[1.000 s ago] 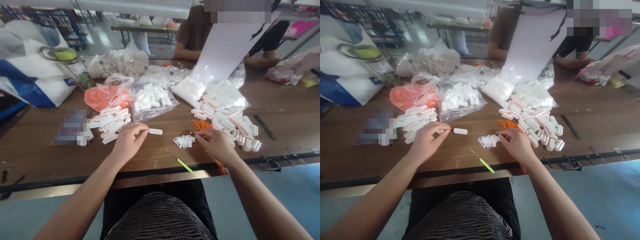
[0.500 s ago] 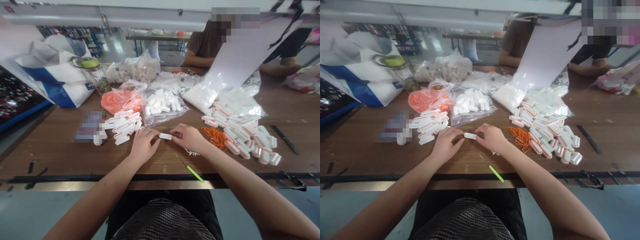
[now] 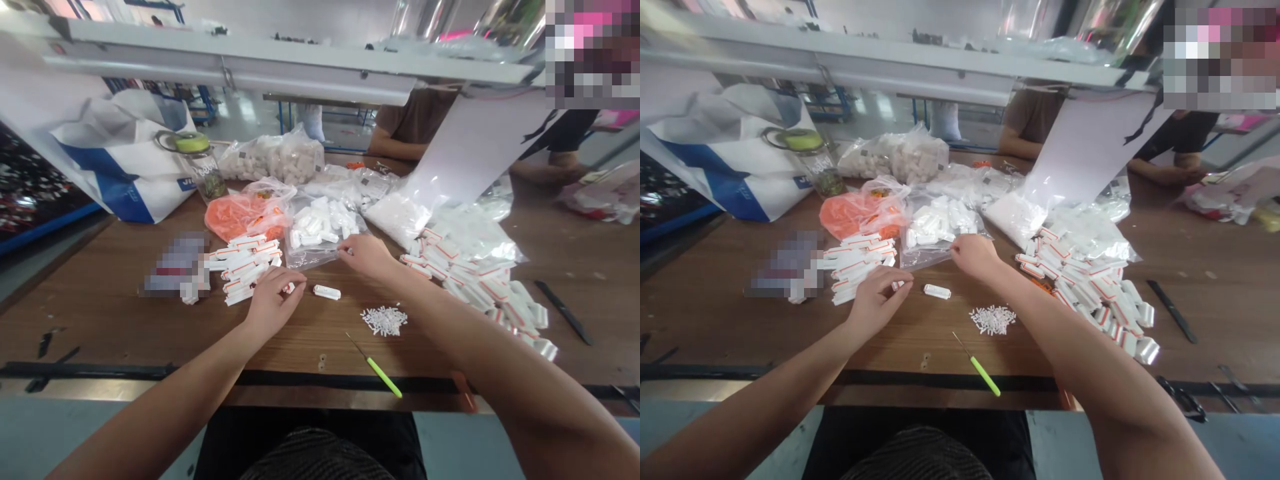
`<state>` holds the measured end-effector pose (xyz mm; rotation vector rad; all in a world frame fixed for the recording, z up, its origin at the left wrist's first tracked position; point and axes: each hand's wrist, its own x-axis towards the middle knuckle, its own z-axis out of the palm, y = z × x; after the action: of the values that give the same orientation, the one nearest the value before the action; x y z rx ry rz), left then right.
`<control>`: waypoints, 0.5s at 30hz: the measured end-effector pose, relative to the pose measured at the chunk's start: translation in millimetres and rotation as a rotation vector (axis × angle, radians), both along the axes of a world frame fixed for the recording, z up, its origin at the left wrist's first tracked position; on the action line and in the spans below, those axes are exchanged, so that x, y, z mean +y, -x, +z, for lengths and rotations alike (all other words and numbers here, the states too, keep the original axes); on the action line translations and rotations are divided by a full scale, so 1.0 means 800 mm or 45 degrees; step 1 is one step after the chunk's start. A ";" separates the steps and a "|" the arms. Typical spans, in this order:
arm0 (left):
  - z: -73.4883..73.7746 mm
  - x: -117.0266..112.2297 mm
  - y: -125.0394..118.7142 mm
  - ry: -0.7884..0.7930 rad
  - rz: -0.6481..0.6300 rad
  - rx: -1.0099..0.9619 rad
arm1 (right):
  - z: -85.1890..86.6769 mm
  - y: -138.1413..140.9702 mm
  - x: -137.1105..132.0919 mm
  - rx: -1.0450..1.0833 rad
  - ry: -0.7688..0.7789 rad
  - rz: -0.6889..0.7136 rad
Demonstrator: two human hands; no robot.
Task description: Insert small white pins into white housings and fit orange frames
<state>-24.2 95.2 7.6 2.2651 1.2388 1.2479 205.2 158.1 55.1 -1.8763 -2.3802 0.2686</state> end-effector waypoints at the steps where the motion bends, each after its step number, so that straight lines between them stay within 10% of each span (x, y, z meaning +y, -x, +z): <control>1: -0.001 0.000 0.000 0.005 0.008 -0.012 | -0.003 -0.002 0.018 -0.024 -0.008 -0.022; 8: -0.006 0.003 0.003 -0.011 0.050 -0.053 | -0.025 0.010 0.097 -0.119 0.037 0.106; 15: -0.007 0.002 0.003 -0.072 0.023 -0.047 | -0.017 -0.033 0.033 -0.125 -0.118 0.228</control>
<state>-27.0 97.2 2.3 2.2640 1.2279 1.3418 231.9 184.8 41.2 -1.6761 -2.5814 0.0796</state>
